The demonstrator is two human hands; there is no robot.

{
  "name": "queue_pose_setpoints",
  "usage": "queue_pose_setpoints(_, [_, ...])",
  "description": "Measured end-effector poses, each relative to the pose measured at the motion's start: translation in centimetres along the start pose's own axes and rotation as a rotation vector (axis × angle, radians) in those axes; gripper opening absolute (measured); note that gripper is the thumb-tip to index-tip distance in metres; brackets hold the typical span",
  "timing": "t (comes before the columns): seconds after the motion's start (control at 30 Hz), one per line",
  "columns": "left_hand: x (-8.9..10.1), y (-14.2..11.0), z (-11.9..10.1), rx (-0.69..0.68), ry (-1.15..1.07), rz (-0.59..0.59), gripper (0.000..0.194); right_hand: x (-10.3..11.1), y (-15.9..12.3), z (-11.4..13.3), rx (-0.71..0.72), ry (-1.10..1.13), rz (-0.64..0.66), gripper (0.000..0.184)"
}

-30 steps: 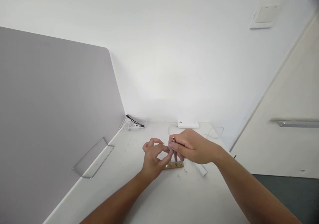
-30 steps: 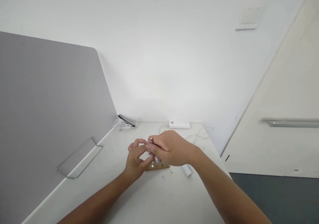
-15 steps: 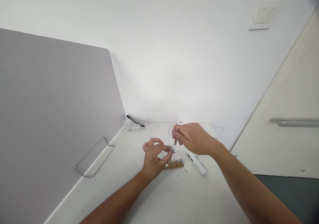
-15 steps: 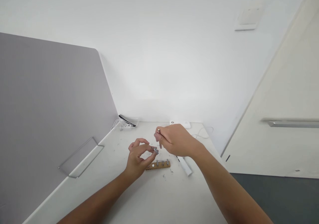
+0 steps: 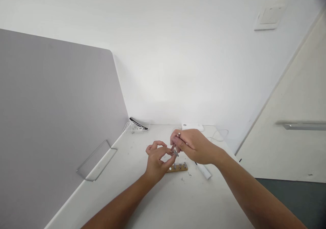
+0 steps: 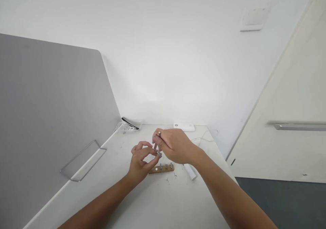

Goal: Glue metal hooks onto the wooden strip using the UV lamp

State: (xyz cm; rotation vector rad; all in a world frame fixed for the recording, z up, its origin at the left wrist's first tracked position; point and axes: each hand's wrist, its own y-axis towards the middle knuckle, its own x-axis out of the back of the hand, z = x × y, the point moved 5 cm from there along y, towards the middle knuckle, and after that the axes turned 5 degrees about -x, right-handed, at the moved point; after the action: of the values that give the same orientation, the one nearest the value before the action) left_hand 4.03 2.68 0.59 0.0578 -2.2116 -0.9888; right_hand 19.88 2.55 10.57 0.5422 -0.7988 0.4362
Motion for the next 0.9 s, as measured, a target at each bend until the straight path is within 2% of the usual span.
queue_pose_setpoints(0.07, [-0.1, -0.1, 0.1, -0.002, 0.0, -0.012, 0.014, 0.5, 0.1, -1.0, -0.042, -0.043, -0.062, 0.037])
queue_pose_setpoints(0.13, [-0.1, -0.1, 0.2, -0.006, 0.003, -0.026, 0.015, 0.8, 0.2, -1.6, -0.057, -0.068, -0.058, 0.038])
queue_pose_setpoints(0.3, [0.0, -0.1, 0.0, -0.021, 0.013, -0.025, 0.015, 0.3, -0.2, -1.1, -0.073, 0.011, 0.177, 0.037])
queue_pose_setpoints(0.4, [0.1, 0.0, -0.2, -0.023, 0.012, 0.005, 0.017, -0.3, -0.3, 0.1, -0.026, 0.056, 0.232, 0.039])
queue_pose_setpoints(0.53, [0.1, 0.1, -0.4, -0.034, 0.015, 0.01, 0.016, -0.6, -0.2, 0.8, 0.032, 0.062, 0.114, 0.039])
queue_pose_setpoints(0.73, [-0.1, -0.1, -0.3, -0.043, 0.003, -0.018, 0.014, 0.5, 0.2, -1.1, -0.051, -0.098, -0.095, 0.033])
queue_pose_setpoints(0.8, [-0.1, -0.1, -0.2, -0.042, 0.001, -0.024, 0.015, 0.9, 0.3, -1.7, -0.067, -0.128, -0.096, 0.035])
queue_pose_setpoints(0.9, [0.0, -0.1, -0.2, -0.047, 0.002, -0.025, 0.015, 0.9, 0.2, -2.0, -0.084, -0.101, 0.016, 0.038])
